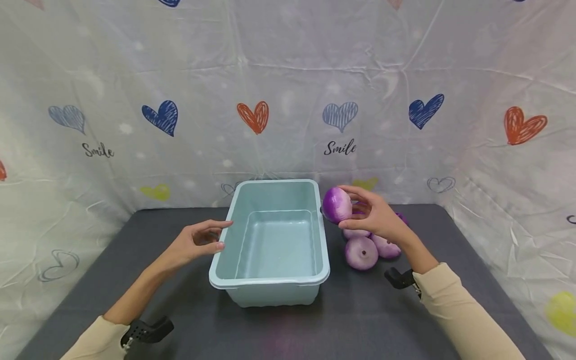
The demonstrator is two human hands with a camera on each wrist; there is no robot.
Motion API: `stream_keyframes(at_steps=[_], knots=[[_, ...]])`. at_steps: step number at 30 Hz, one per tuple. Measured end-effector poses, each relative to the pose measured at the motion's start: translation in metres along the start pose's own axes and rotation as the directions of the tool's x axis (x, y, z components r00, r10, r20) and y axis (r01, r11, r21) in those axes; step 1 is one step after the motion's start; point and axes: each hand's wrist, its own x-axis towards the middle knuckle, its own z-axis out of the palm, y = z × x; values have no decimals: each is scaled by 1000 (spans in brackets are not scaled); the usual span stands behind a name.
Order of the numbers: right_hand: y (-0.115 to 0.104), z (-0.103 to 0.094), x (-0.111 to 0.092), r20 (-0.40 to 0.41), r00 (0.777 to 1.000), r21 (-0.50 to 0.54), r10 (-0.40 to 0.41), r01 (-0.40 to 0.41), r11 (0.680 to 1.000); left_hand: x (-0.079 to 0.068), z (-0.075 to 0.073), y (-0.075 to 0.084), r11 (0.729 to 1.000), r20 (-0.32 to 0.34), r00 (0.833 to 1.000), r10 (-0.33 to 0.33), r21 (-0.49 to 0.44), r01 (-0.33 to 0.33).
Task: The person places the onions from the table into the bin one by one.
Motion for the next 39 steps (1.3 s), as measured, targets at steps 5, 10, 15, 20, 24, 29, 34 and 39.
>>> stream_keyframes(at_steps=[5, 10, 15, 20, 24, 29, 34, 39], knots=[[-5, 7, 11, 15, 1000, 15, -19, 19, 1000, -2, 1, 0, 1000, -7, 1000, -24, -6, 24], [-12, 14, 22, 51, 997, 53, -50, 47, 997, -1, 1, 2, 998, -9, 998, -59, -11, 59], [-16, 22, 33, 99, 991, 99, -87, 77, 992, -2, 0, 3, 997, -13, 997, -81, -16, 81], [-18, 29, 40, 133, 986, 128, -100, 83, 988, -3, 0, 2, 996, -12, 996, -87, -31, 87], [-20, 34, 43, 162, 981, 134, -106, 85, 987, -4, 0, 2, 995, 2, 996, -88, -51, 88], [-22, 36, 43, 191, 975, 194, -117, 79, 978, -4, 1, 3, 993, 7, 995, -97, -64, 97], [-21, 33, 39, 177, 976, 212, -125, 86, 973, -4, 2, 3, 993, 4, 995, -102, -63, 102], [-18, 25, 32, 143, 985, 170, -101, 76, 983, -4, 2, 3, 993, 0, 995, -105, -60, 104]])
